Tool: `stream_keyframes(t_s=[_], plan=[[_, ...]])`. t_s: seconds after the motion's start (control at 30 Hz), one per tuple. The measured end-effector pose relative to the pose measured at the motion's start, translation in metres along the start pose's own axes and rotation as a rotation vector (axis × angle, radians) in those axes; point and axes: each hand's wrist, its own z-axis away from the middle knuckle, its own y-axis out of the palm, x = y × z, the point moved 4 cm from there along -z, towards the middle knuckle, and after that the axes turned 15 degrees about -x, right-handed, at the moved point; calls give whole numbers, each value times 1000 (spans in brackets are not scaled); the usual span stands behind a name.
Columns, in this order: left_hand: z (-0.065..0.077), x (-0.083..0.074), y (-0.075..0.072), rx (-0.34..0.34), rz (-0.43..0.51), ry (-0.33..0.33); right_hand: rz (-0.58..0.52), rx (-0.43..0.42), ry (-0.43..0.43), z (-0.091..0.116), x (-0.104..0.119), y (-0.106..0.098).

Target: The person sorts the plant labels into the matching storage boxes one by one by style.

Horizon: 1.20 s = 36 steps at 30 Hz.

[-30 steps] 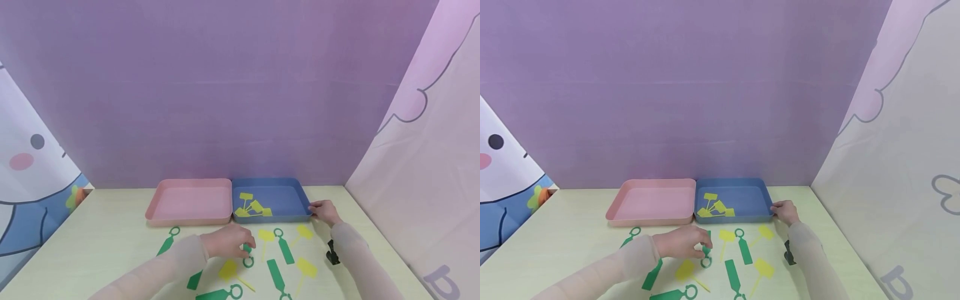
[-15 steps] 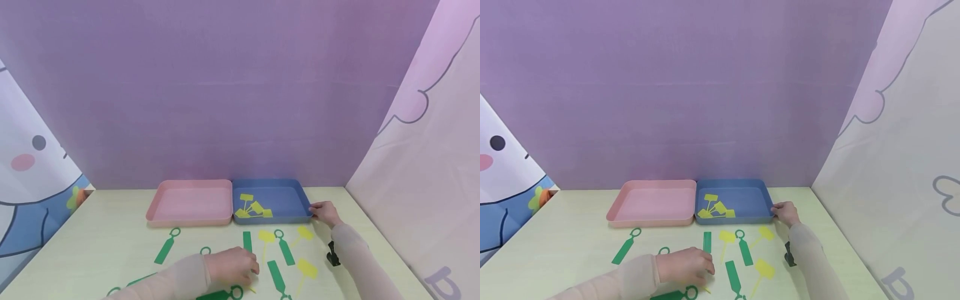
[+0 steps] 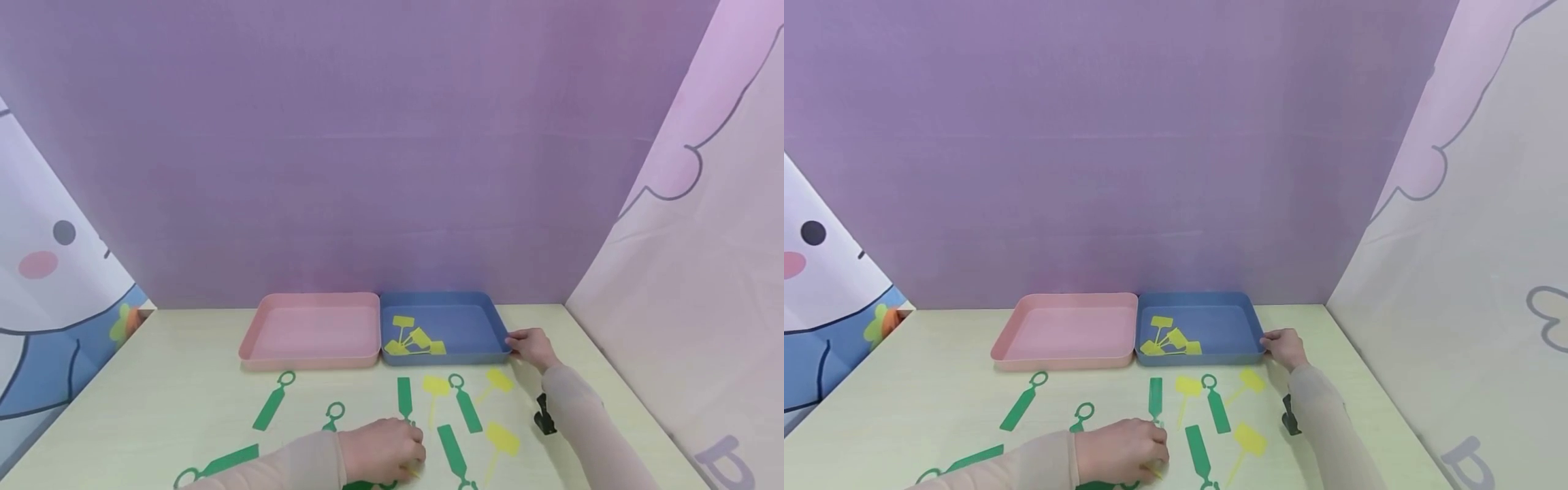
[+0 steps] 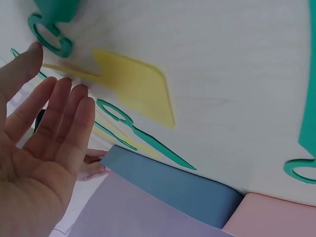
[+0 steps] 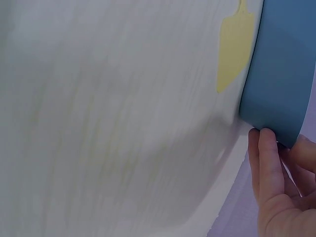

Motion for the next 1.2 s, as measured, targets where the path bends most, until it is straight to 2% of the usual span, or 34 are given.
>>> stream_keyframes(t_s=[0.13,0.3,0.73,1.03,1.2], plan=[[1,-3,0,-6,-3,6,48,-31,39,4,4,0],[1,-7,0,-13,-28,17,83,-35,42,9,8,1],[2,-10,5,-7,-48,42,62,-40,56,9,8,1],[0,-9,5,5,-19,50,64,-42,50,7,5,2],[-3,-7,3,-13,-50,61,60,-43,46,7,5,2]])
